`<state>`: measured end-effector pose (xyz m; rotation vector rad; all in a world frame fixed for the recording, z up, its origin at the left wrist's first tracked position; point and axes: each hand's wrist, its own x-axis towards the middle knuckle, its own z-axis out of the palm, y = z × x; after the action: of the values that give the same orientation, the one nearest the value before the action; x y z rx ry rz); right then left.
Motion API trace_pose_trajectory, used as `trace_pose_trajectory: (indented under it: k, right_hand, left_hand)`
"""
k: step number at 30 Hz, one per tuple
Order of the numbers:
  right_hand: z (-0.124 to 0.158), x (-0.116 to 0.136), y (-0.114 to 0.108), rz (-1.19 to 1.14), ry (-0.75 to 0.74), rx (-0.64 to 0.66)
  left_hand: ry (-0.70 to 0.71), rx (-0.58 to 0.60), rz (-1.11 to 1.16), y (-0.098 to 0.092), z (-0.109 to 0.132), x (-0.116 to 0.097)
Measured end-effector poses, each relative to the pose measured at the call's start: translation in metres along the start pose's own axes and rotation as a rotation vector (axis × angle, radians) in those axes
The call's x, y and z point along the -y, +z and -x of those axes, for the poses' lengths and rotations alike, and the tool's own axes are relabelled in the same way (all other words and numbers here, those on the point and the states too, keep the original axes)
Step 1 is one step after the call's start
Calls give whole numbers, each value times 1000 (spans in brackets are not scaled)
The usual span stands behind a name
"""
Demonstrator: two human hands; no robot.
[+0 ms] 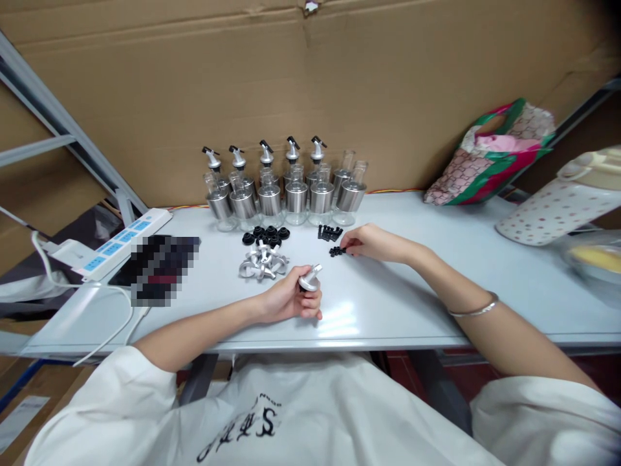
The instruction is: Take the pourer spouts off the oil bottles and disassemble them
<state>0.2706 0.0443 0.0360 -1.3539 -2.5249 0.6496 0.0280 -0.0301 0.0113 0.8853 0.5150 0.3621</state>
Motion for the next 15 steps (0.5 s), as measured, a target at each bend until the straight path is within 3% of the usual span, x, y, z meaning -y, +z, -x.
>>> trace_pose_trajectory:
  k: [5,15]
  right_hand:
    - [1,3,1,-30,53,-16]
    - [0,6,7,-73,-35,-17]
  left_hand:
    - [13,22,9,-2,0,1]
    - [-11,-5,-2,1,1,-1]
